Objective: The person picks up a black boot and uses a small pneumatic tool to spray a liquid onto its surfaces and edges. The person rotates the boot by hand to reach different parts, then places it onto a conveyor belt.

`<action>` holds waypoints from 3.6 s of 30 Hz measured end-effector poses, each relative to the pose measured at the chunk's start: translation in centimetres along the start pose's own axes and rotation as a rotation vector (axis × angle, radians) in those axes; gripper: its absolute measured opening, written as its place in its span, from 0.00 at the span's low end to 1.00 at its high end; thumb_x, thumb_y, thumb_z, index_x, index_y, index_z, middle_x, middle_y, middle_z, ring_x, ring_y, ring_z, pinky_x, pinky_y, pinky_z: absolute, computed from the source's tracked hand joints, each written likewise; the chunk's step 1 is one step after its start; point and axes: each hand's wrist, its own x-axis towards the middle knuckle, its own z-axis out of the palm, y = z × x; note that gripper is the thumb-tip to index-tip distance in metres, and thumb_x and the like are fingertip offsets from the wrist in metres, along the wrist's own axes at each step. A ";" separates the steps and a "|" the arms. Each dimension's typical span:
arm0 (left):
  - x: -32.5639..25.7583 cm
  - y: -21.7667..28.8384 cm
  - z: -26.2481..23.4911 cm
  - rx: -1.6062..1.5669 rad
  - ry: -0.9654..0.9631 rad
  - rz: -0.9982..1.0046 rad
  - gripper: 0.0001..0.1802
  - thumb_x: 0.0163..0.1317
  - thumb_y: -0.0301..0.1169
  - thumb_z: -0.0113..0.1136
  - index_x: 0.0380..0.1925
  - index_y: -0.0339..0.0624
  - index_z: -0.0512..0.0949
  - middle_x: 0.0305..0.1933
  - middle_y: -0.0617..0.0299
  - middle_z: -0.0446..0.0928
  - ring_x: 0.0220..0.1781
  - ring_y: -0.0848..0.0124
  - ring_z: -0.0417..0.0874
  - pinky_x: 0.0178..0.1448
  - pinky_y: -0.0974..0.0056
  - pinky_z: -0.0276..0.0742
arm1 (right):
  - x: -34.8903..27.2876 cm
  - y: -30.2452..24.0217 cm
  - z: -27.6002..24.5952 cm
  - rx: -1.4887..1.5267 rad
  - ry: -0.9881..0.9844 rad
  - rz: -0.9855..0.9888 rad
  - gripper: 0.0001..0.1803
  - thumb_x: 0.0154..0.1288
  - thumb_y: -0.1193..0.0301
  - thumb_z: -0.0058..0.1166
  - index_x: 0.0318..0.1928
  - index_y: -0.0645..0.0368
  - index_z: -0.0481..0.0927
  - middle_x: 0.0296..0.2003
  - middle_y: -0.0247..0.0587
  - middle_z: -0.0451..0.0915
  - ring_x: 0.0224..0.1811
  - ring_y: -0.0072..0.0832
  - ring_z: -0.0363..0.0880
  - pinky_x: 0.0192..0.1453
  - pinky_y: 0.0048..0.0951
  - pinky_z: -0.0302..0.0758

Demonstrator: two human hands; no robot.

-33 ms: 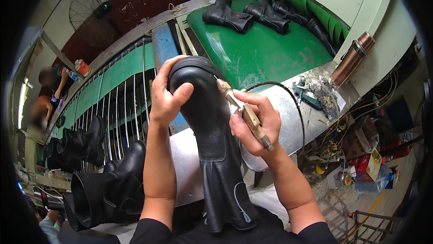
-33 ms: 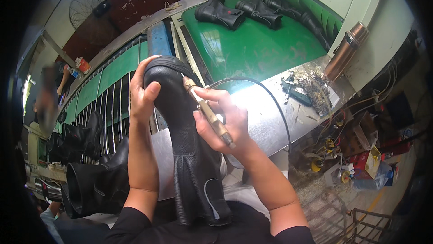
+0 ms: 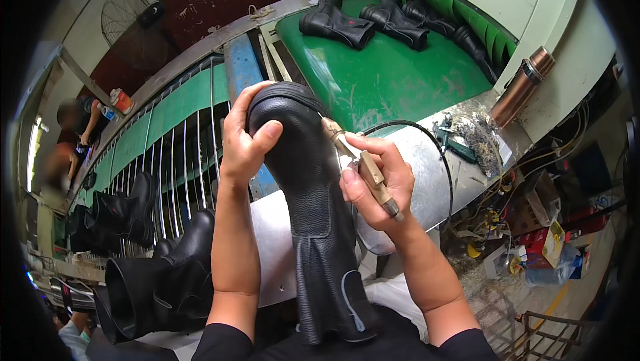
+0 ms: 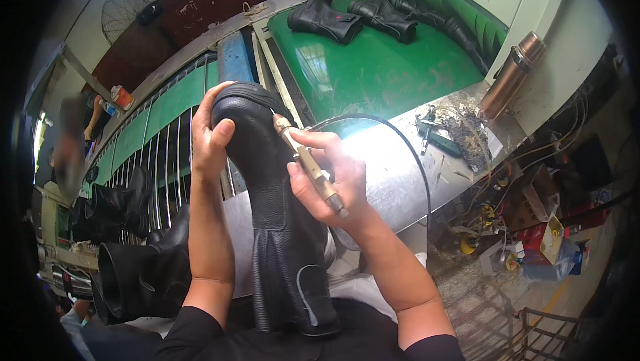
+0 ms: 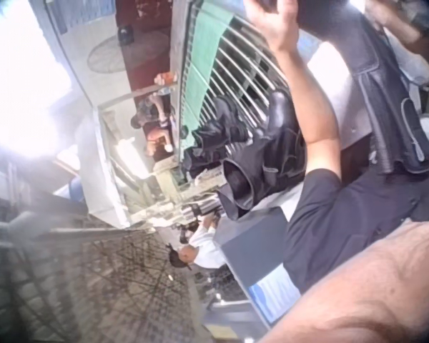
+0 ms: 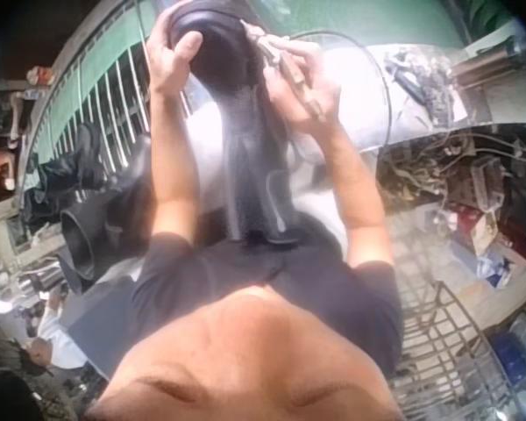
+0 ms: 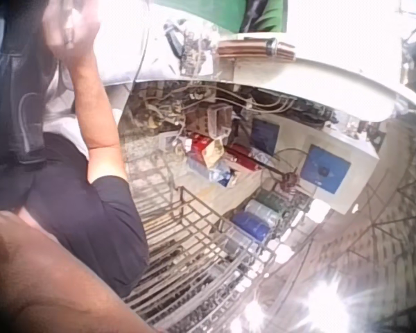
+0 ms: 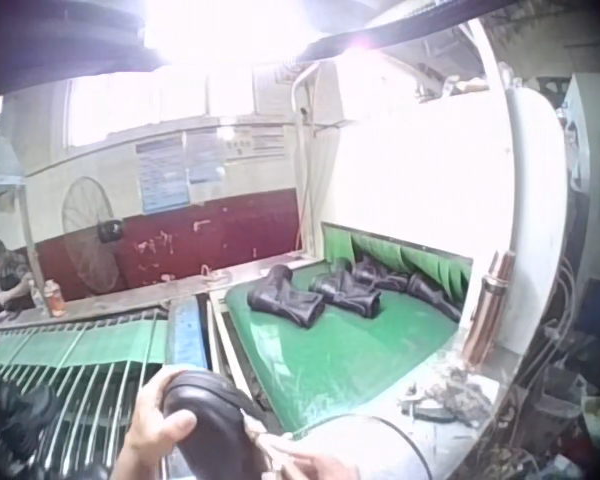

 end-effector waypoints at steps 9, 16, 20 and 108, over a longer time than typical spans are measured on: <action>1.5 -4.4 -1.1 -0.232 -0.016 -0.116 0.49 0.50 0.57 0.65 0.61 0.28 0.64 0.53 0.47 0.76 0.51 0.61 0.82 0.57 0.59 0.79 | -6.5 4.2 -1.3 0.063 -0.038 0.204 0.21 0.63 0.81 0.50 0.57 0.67 0.68 0.22 0.38 0.73 0.20 0.20 0.71 0.26 0.24 0.71; 1.5 -6.7 -2.4 -0.271 -0.033 -0.190 0.45 0.56 0.61 0.54 0.60 0.31 0.68 0.54 0.46 0.77 0.53 0.58 0.81 0.58 0.55 0.78 | -9.9 4.6 -1.1 0.049 -0.043 0.184 0.21 0.63 0.80 0.52 0.56 0.67 0.70 0.23 0.36 0.75 0.22 0.17 0.74 0.26 0.21 0.71; 0.7 -9.1 -5.7 -0.409 -0.039 -0.325 0.42 0.59 0.61 0.49 0.57 0.31 0.72 0.52 0.46 0.79 0.50 0.57 0.82 0.56 0.55 0.79 | -12.0 4.6 -1.6 0.174 0.026 0.368 0.20 0.58 0.81 0.54 0.53 0.64 0.75 0.26 0.32 0.77 0.23 0.10 0.71 0.28 0.17 0.68; -10.9 1.5 -3.5 0.442 -0.232 -0.510 0.31 0.55 0.49 0.69 0.44 0.29 0.79 0.36 0.54 0.83 0.42 0.67 0.83 0.50 0.63 0.77 | -14.2 0.0 -12.5 0.157 0.580 0.490 0.22 0.64 0.77 0.47 0.58 0.72 0.64 0.23 0.41 0.70 0.20 0.31 0.74 0.28 0.32 0.74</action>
